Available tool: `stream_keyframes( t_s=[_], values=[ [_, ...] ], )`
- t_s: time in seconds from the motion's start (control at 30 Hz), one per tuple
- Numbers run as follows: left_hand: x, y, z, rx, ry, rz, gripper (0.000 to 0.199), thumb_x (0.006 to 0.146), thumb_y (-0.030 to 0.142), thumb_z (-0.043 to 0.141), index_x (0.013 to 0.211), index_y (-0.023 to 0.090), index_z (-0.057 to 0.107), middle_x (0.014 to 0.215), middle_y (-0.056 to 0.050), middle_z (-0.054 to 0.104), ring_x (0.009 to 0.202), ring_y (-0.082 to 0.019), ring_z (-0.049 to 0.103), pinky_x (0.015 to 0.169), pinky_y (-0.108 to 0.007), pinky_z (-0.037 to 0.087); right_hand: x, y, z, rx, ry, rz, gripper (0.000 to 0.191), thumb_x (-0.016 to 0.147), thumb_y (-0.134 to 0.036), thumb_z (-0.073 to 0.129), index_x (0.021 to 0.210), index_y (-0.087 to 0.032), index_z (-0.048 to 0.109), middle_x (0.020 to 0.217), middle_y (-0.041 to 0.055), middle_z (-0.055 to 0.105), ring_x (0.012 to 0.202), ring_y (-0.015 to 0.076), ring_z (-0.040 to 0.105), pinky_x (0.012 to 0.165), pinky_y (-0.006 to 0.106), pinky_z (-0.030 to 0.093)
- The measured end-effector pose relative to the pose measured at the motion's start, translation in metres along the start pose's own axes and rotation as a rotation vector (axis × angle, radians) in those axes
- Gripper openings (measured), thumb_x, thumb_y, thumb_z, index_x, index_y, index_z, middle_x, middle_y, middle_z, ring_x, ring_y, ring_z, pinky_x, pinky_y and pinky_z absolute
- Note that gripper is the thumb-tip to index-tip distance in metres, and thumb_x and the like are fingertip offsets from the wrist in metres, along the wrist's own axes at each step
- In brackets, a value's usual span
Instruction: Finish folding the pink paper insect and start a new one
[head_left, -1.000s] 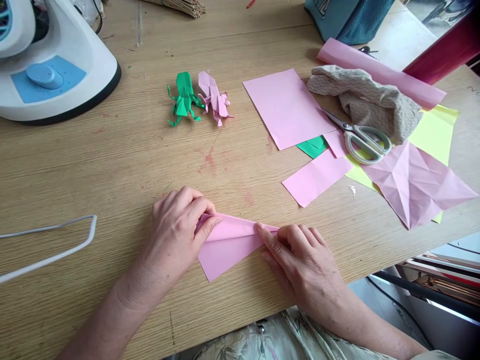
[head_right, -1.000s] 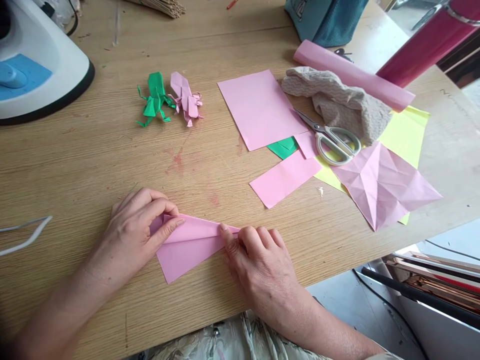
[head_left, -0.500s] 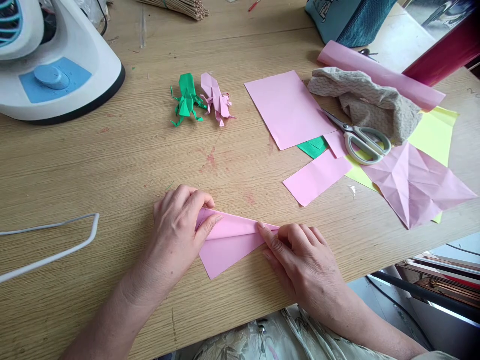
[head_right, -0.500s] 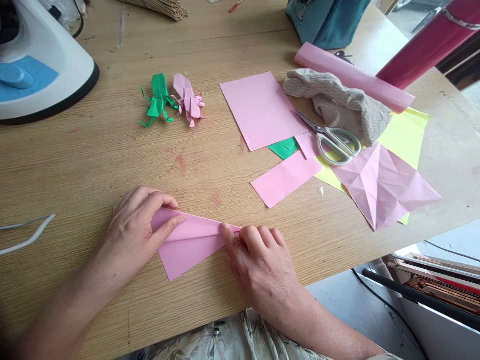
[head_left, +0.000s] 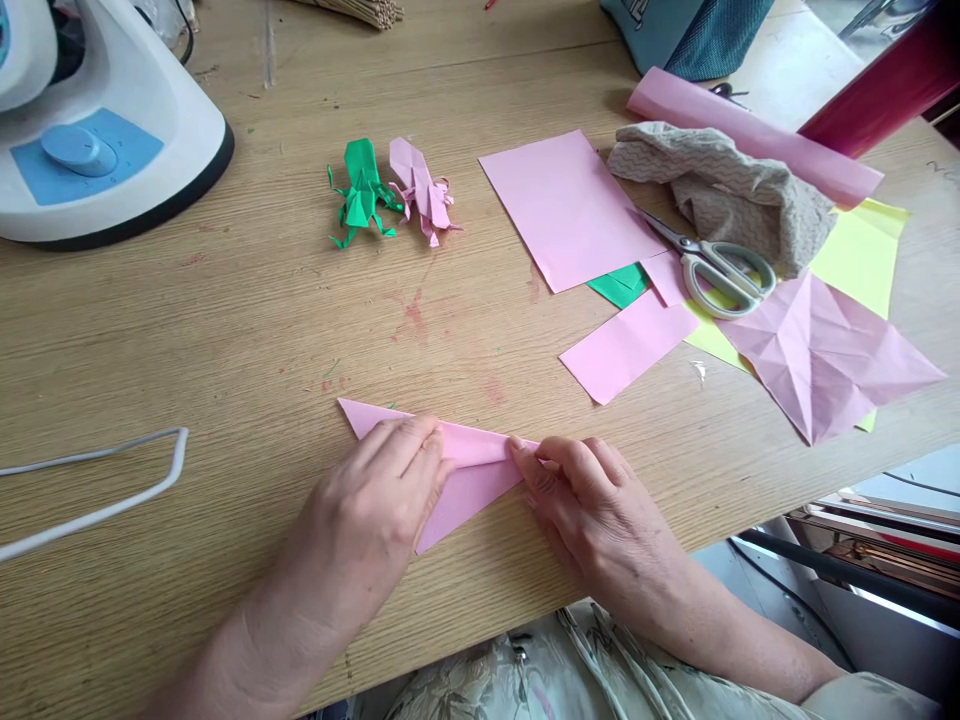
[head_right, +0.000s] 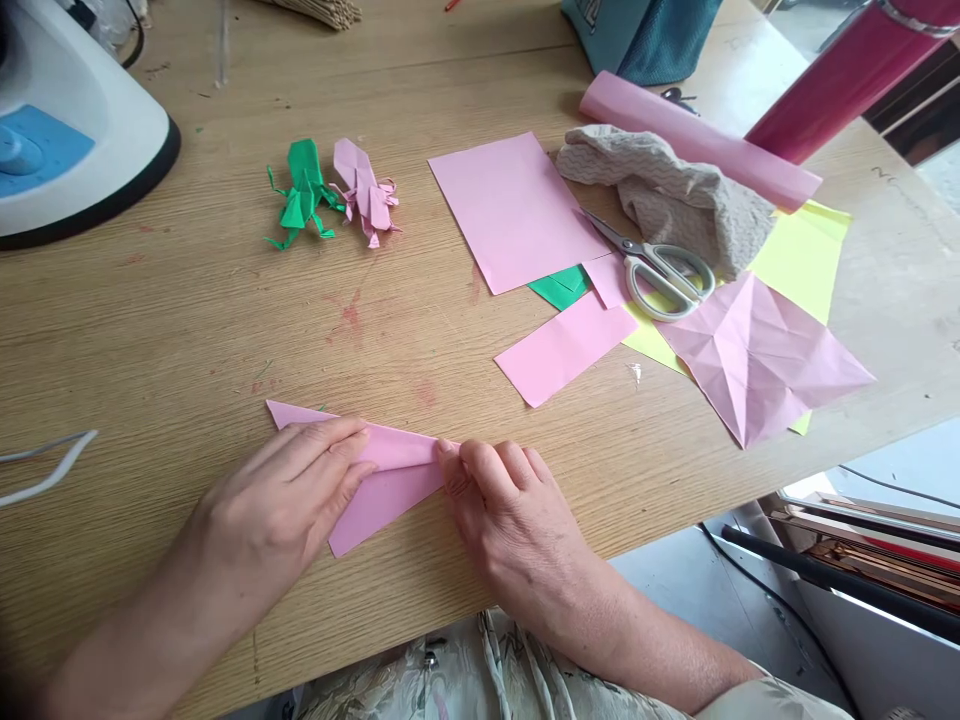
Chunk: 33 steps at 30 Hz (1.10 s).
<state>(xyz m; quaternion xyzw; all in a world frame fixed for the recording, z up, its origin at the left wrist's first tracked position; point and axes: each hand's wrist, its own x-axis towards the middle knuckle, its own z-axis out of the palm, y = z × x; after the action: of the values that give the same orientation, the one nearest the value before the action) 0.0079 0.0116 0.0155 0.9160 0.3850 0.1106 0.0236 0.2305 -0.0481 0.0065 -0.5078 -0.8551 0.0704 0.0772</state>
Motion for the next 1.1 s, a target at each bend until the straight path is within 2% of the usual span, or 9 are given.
stream_keyframes(
  t_s=[0.17, 0.27, 0.37, 0.47, 0.53, 0.7, 0.9, 1.1],
  values=[
    [-0.009, 0.019, -0.001, 0.115, -0.057, -0.011, 0.04, 0.098, 0.028, 0.05, 0.135, 0.013, 0.055, 0.124, -0.019, 0.065, 0.103, -0.029, 0.066, 0.085, -0.043, 0.056, 0.001, 0.0, -0.003, 0.033, -0.037, -0.02, 0.034, 0.098, -0.013, 0.043, 0.129, -0.009, 0.057, 0.107, 0.0137, 0.06, 0.085, 0.0225, 0.049, 0.07, 0.036, 0.048],
    [-0.013, 0.032, 0.001, 0.152, -0.14, -0.056, 0.058, 0.094, 0.034, 0.059, 0.148, 0.022, 0.043, 0.134, -0.024, 0.058, 0.108, -0.036, 0.065, 0.083, -0.048, 0.056, -0.001, 0.001, 0.001, 0.018, -0.014, -0.024, 0.03, 0.097, -0.014, 0.046, 0.124, -0.009, 0.061, 0.103, 0.013, 0.059, 0.08, 0.0215, 0.046, 0.069, 0.035, 0.047],
    [-0.012, 0.047, 0.005, 0.151, -0.177, -0.104, 0.079, 0.085, 0.037, 0.072, 0.154, 0.028, 0.033, 0.142, -0.026, 0.051, 0.124, -0.042, 0.056, 0.096, -0.057, 0.049, -0.003, 0.0, 0.005, 0.011, 0.024, -0.031, 0.025, 0.097, -0.014, 0.046, 0.114, -0.011, 0.064, 0.1, 0.0125, 0.059, 0.079, 0.0215, 0.045, 0.068, 0.035, 0.045],
    [-0.009, 0.061, 0.009, 0.168, -0.214, -0.179, 0.095, 0.075, 0.042, 0.081, 0.154, 0.024, 0.032, 0.147, -0.027, 0.046, 0.133, -0.046, 0.047, 0.106, -0.062, 0.04, -0.004, -0.001, 0.006, 0.055, 0.035, 0.013, 0.022, 0.099, -0.015, 0.045, 0.107, -0.013, 0.065, 0.101, 0.0119, 0.059, 0.082, 0.021, 0.047, 0.07, 0.034, 0.045],
    [-0.007, 0.067, 0.011, 0.189, -0.235, -0.214, 0.101, 0.07, 0.046, 0.084, 0.154, 0.023, 0.033, 0.148, -0.026, 0.046, 0.136, -0.046, 0.044, 0.109, -0.062, 0.036, -0.005, -0.001, 0.005, 0.087, 0.031, 0.049, 0.021, 0.1, -0.016, 0.044, 0.108, -0.014, 0.064, 0.101, 0.0112, 0.059, 0.083, 0.0204, 0.048, 0.072, 0.033, 0.045],
    [-0.008, 0.07, 0.014, 0.205, -0.234, -0.231, 0.107, 0.065, 0.051, 0.085, 0.154, 0.025, 0.032, 0.149, -0.023, 0.047, 0.138, -0.045, 0.042, 0.11, -0.062, 0.036, -0.008, -0.002, 0.0, 0.104, 0.001, 0.067, 0.023, 0.099, -0.017, 0.048, 0.117, -0.016, 0.062, 0.106, 0.0111, 0.06, 0.085, 0.0206, 0.05, 0.074, 0.034, 0.045],
    [-0.007, 0.07, 0.012, 0.161, -0.236, -0.228, 0.108, 0.064, 0.051, 0.086, 0.154, 0.021, 0.034, 0.149, -0.027, 0.045, 0.136, -0.048, 0.044, 0.109, -0.061, 0.037, -0.011, -0.004, 0.002, -0.007, 0.003, 0.026, 0.018, 0.092, -0.014, 0.054, 0.106, -0.014, 0.066, 0.108, 0.0131, 0.061, 0.082, 0.0215, 0.05, 0.071, 0.035, 0.045],
    [-0.011, 0.069, 0.013, 0.186, -0.226, -0.236, 0.112, 0.062, 0.053, 0.086, 0.155, 0.021, 0.032, 0.151, -0.028, 0.04, 0.138, -0.048, 0.04, 0.11, -0.06, 0.035, -0.011, -0.004, 0.004, -0.061, 0.019, 0.006, 0.026, 0.087, -0.013, 0.06, 0.113, -0.012, 0.065, 0.107, 0.0128, 0.062, 0.078, 0.0212, 0.049, 0.068, 0.036, 0.042]
  ],
)
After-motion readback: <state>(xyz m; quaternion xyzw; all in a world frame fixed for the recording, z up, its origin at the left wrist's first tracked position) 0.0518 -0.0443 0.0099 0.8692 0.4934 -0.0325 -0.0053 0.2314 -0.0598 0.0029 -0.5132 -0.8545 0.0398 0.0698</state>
